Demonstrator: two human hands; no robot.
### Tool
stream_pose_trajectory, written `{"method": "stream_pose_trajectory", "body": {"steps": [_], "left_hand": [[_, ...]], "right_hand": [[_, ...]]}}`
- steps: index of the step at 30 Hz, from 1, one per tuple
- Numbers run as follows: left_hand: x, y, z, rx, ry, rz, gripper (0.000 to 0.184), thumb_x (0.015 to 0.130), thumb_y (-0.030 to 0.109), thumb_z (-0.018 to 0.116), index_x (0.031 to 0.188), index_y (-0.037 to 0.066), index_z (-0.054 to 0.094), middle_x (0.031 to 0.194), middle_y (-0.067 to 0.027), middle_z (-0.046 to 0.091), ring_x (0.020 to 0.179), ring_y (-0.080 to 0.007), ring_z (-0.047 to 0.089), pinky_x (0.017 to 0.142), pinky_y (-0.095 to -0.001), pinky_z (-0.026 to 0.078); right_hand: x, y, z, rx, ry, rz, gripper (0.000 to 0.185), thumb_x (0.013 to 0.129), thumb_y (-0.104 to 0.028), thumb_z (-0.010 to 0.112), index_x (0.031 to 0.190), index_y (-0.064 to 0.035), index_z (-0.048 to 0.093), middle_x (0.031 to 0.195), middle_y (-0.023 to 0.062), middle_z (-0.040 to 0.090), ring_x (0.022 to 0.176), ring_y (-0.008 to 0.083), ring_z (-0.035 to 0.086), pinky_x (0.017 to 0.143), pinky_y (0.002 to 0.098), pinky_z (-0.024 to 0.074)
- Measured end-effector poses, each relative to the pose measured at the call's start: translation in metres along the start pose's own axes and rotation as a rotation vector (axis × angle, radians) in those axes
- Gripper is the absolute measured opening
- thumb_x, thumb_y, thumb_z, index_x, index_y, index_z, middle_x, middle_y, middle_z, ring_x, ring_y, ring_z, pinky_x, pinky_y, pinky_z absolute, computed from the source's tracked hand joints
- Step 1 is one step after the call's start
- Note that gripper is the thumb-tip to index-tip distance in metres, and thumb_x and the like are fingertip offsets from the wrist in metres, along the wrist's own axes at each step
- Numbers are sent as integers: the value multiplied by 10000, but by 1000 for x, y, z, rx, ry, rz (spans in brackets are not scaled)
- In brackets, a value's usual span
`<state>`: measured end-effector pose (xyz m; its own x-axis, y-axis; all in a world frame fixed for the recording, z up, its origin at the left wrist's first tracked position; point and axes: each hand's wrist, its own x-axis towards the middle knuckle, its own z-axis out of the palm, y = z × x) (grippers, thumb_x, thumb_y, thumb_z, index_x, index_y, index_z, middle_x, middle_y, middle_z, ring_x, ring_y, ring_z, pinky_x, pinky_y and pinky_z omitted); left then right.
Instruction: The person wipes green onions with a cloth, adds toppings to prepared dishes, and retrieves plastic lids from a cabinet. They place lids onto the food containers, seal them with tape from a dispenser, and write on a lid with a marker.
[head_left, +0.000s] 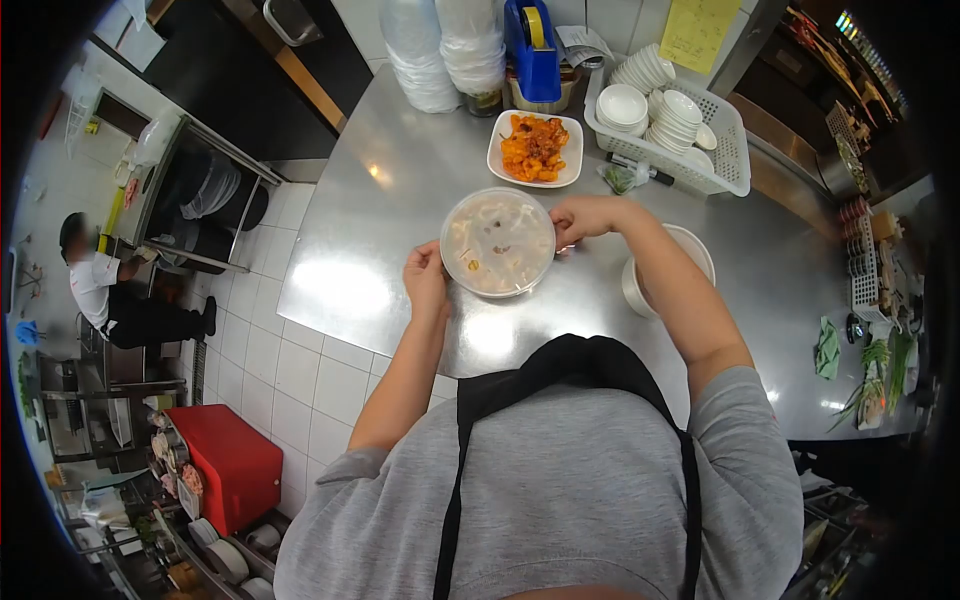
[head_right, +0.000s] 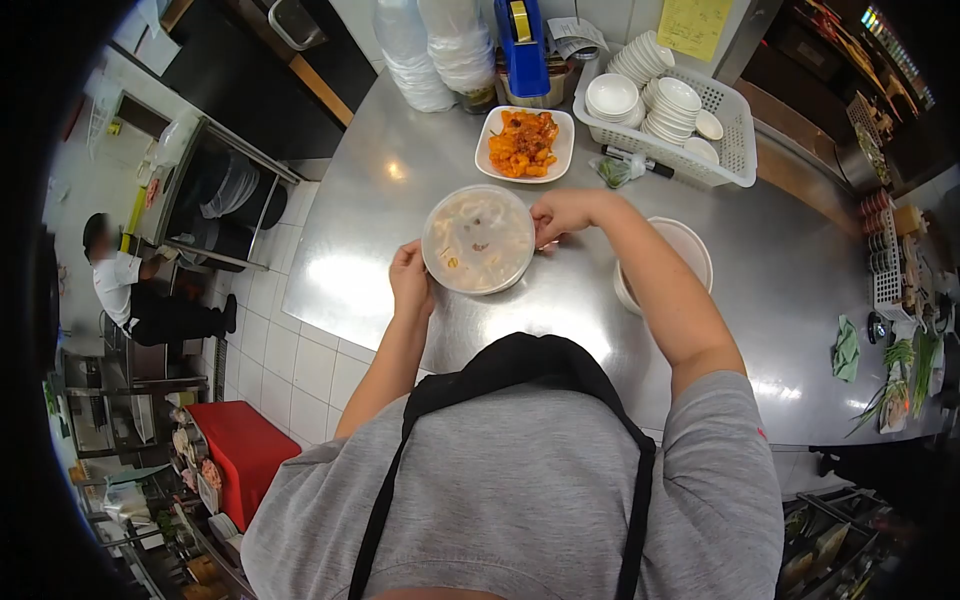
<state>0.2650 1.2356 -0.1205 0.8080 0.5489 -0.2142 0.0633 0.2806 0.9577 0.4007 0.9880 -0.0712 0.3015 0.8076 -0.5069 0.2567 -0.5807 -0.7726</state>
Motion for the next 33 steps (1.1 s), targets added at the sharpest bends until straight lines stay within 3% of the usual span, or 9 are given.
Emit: {"method": "stream_pose_trajectory", "body": {"steps": [3,8,11,15,18,21,24,30,33], "left_hand": [[2,-9,7,-98,-134,-150,147,817,88,566,926,27,488,834,-58,574,735,-118,560,638,-228,488],[35,-25,7,187,-283,104,170,808,119,587,911,10,508,846,-54,564,718,-86,524,624,-195,440],[80,-3,15,426,-265,335,148,787,102,597,898,24,538,851,-40,555,708,-91,513,601,-206,429],[101,84,79,298,-255,518,147,813,151,575,917,49,557,867,-30,558,713,-93,517,572,-248,426],[98,115,142,209,-567,278,240,850,232,528,1021,64,538,915,-27,558,774,-103,520,633,-238,426],[106,111,197,79,-699,64,272,879,269,471,1041,60,533,952,-36,562,815,-120,519,681,-268,428],[119,98,230,24,-776,-72,318,901,308,411,1043,49,529,986,-47,562,863,-135,508,740,-300,417],[133,97,239,63,-732,-146,419,895,412,371,1022,53,547,1033,-67,581,976,-161,498,763,-319,380],[134,104,238,60,-834,-194,479,871,470,390,1033,48,548,1072,-71,578,1003,-152,489,753,-310,376]], "right_hand": [[1,-5,4,-88,89,-40,216,696,-109,648,884,-22,587,780,38,653,719,103,597,627,234,455],[-1,-18,16,-421,361,63,306,614,-185,718,877,-89,595,886,104,631,816,258,595,703,362,460],[-8,-25,-4,-596,461,185,254,631,-192,702,835,-96,584,842,90,620,789,265,587,669,376,458],[-22,-35,-74,-235,1232,-33,221,716,-232,637,847,-80,543,787,94,600,753,263,584,638,367,453],[3,-22,-150,-14,1561,-129,332,760,-302,605,973,-60,523,828,119,615,765,260,597,653,347,457],[19,-48,-173,248,1353,47,402,797,-283,597,1066,-8,479,878,125,618,843,174,568,708,286,438],[52,-24,-195,167,1385,-47,382,789,-230,610,1067,-6,473,857,116,621,803,166,579,704,276,443],[-18,-104,-80,355,1382,-592,266,814,-76,552,1048,9,460,731,47,589,700,94,565,651,231,444],[-50,-118,-4,389,1409,-615,188,805,-63,534,978,-5,491,702,49,586,666,92,570,629,226,440]]}}
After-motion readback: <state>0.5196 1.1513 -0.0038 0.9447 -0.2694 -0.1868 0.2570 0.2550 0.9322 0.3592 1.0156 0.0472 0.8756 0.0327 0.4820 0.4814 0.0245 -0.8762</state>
